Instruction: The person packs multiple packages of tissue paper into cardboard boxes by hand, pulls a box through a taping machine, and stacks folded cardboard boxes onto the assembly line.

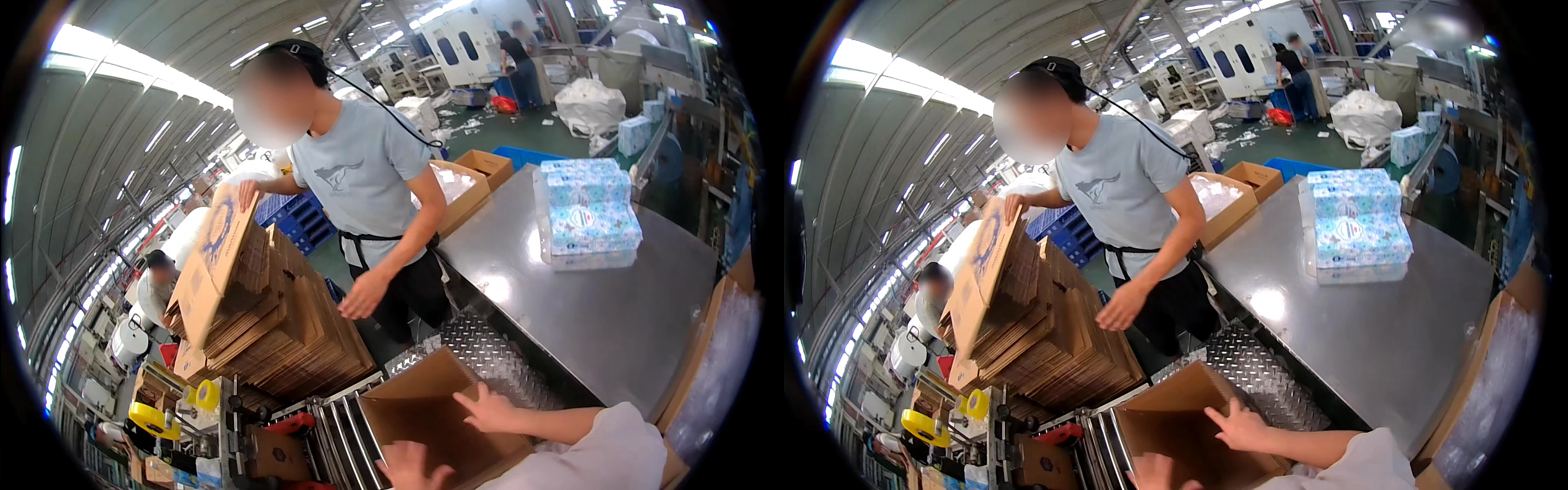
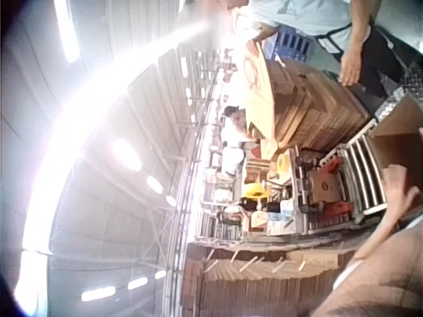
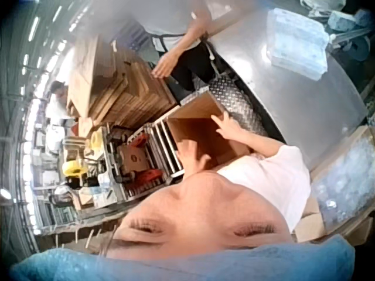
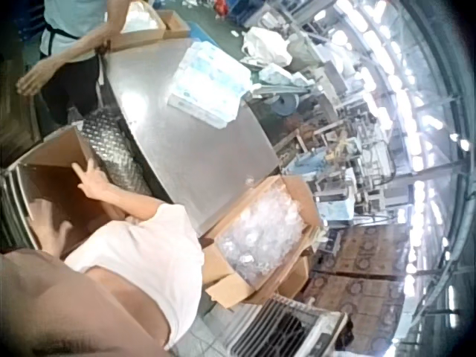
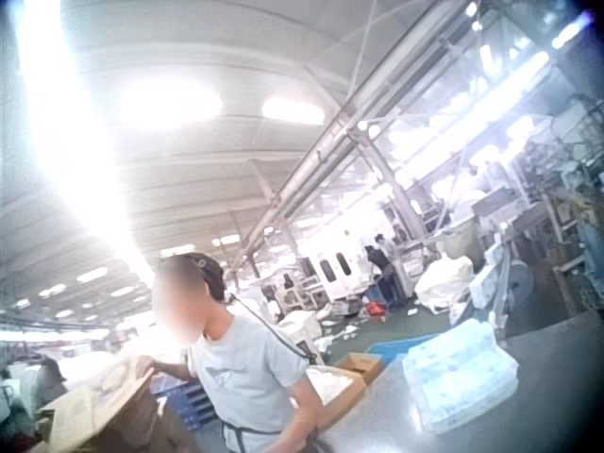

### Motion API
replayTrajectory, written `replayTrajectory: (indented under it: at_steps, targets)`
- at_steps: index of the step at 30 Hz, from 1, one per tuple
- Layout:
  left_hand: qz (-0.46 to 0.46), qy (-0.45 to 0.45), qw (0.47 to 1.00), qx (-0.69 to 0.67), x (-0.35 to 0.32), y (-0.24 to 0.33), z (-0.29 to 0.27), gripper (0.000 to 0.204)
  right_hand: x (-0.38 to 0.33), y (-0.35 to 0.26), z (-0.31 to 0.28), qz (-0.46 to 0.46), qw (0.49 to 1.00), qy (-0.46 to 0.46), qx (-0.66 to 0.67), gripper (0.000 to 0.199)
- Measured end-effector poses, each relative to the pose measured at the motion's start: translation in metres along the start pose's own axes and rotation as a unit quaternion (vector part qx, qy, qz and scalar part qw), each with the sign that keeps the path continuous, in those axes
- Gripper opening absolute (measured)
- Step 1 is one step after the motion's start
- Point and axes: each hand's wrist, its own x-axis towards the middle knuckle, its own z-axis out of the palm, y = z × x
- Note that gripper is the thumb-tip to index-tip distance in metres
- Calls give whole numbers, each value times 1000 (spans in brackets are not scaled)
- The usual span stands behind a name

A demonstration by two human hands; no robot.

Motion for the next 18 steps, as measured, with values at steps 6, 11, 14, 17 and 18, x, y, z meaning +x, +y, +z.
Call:
replayTrajectory:
  at_steps: [6, 11, 14, 17, 18]
  targets:
    - [-371, -66, 905, -196, -52, -98, 84, 58, 14, 117, -24, 113, 981, 102, 120, 44]
    - [-358, -18, 904, -234, -62, -113, 99, 40, 25, 103, 57, 221, 964, 18, -147, 83]
    - [-336, -7, 873, -353, -72, -122, 103, 37, 34, 135, 98, 256, 942, -180, 121, 84]
    - [-368, -29, 843, -390, -52, -108, 86, 37, 42, 171, 112, 241, 865, -289, 331, 67]
    - [-391, -41, 825, -407, -42, -98, 80, 37, 38, 174, 104, 248, 841, -307, 371, 60]
